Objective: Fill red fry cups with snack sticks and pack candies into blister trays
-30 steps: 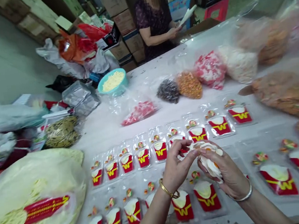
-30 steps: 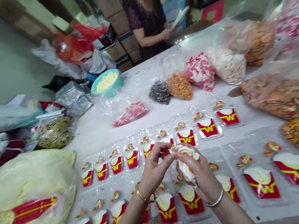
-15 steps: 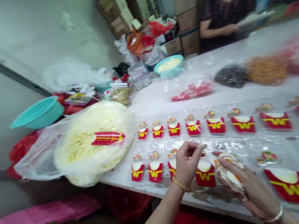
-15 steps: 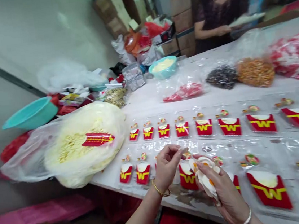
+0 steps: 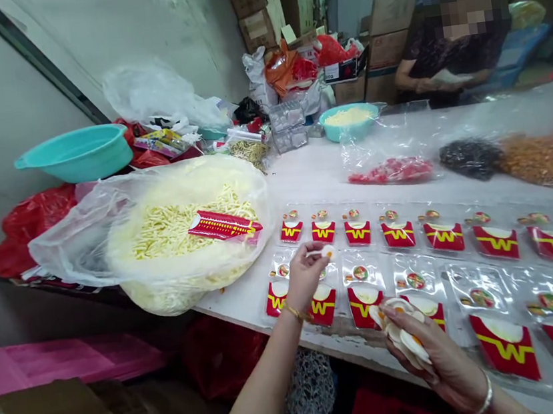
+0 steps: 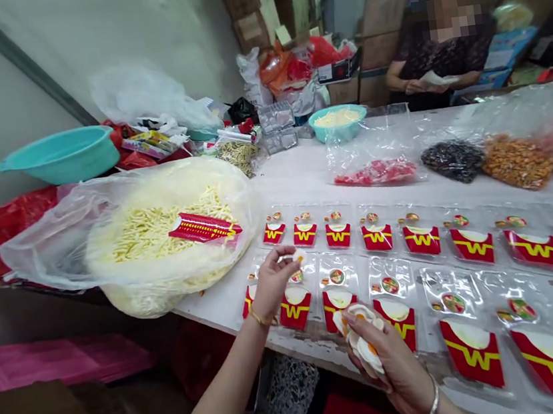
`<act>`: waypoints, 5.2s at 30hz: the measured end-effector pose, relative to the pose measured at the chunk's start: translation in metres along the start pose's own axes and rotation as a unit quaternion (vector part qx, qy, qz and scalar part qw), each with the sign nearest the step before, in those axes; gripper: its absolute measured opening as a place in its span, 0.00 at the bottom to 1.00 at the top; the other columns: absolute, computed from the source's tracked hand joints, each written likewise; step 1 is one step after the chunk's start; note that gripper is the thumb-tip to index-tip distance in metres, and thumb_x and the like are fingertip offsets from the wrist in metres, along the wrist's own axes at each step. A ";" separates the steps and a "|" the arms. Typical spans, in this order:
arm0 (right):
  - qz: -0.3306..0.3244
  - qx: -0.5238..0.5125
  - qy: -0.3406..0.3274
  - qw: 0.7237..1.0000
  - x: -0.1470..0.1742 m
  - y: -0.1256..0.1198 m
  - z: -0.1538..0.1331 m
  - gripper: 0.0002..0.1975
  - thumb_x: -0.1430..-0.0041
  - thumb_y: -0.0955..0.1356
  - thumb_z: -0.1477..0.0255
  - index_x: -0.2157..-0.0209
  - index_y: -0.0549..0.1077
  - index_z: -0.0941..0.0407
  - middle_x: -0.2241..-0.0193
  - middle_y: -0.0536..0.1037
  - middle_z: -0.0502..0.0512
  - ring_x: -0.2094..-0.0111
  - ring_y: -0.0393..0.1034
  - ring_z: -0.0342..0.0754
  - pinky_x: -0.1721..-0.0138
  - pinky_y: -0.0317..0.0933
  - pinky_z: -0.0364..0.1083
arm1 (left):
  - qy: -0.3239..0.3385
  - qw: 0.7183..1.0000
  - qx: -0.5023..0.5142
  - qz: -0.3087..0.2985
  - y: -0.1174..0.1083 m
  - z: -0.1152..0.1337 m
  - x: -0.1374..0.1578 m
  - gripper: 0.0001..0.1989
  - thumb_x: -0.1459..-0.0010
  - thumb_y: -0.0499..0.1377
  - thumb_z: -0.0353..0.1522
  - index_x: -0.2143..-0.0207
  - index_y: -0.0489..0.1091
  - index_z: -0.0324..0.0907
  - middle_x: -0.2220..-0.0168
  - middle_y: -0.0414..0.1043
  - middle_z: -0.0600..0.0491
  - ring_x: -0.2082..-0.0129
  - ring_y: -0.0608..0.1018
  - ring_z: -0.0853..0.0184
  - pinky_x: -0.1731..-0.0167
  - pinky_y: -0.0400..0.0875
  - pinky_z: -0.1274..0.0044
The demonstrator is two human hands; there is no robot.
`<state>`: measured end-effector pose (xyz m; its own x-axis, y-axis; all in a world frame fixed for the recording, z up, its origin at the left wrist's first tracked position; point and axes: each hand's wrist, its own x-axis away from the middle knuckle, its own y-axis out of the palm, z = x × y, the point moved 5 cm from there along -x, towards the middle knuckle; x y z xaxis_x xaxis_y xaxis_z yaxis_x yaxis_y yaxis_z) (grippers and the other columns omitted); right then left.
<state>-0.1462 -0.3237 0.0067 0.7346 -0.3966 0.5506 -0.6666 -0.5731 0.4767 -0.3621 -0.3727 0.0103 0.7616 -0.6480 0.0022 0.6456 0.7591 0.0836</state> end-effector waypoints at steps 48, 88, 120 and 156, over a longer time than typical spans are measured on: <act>-0.031 -0.060 0.021 0.997 -0.144 -0.011 -0.083 0.15 0.45 0.68 0.60 0.60 0.67 0.54 0.83 0.66 0.45 0.87 0.51 0.37 0.87 0.36 0.39 | -0.098 0.980 -0.146 -0.097 0.034 -0.018 -0.173 0.12 0.49 0.61 0.37 0.66 0.67 0.40 0.71 0.67 0.56 0.75 0.73 0.72 0.74 0.66 0.80; -0.019 -0.109 -0.013 0.994 -0.140 -0.044 -0.105 0.11 0.46 0.68 0.64 0.63 0.71 0.56 0.68 0.75 0.53 0.84 0.53 0.37 0.86 0.36 0.39 | 0.002 0.908 -0.384 -0.170 0.093 -0.064 -0.276 0.06 0.49 0.56 0.31 0.67 0.68 0.41 0.77 0.67 0.57 0.76 0.68 0.71 0.74 0.61 0.78; 0.085 -0.097 -0.039 0.991 -0.135 -0.086 -0.125 0.17 0.52 0.71 0.59 0.71 0.71 0.59 0.85 0.68 0.48 0.87 0.54 0.37 0.88 0.41 0.38 | -0.266 0.904 0.017 -0.333 0.192 -0.041 -0.128 0.16 0.55 0.66 0.36 0.70 0.63 0.39 0.75 0.65 0.58 0.78 0.67 0.77 0.75 0.60 0.82; 0.058 -0.217 -0.065 0.972 -0.117 -0.144 -0.134 0.12 0.44 0.68 0.63 0.62 0.71 0.56 0.73 0.74 0.51 0.85 0.57 0.37 0.88 0.38 0.36 | 0.178 0.853 -0.324 -0.368 0.275 -0.036 -0.184 0.06 0.41 0.56 0.33 0.65 0.69 0.41 0.67 0.72 0.52 0.69 0.71 0.71 0.66 0.67 0.78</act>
<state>-0.1534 -0.0984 -0.0347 0.6419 -0.5444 0.5400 -0.7162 -0.1741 0.6758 -0.3223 -0.0425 -0.0032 0.0309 -0.9916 -0.1258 0.7644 0.1046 -0.6363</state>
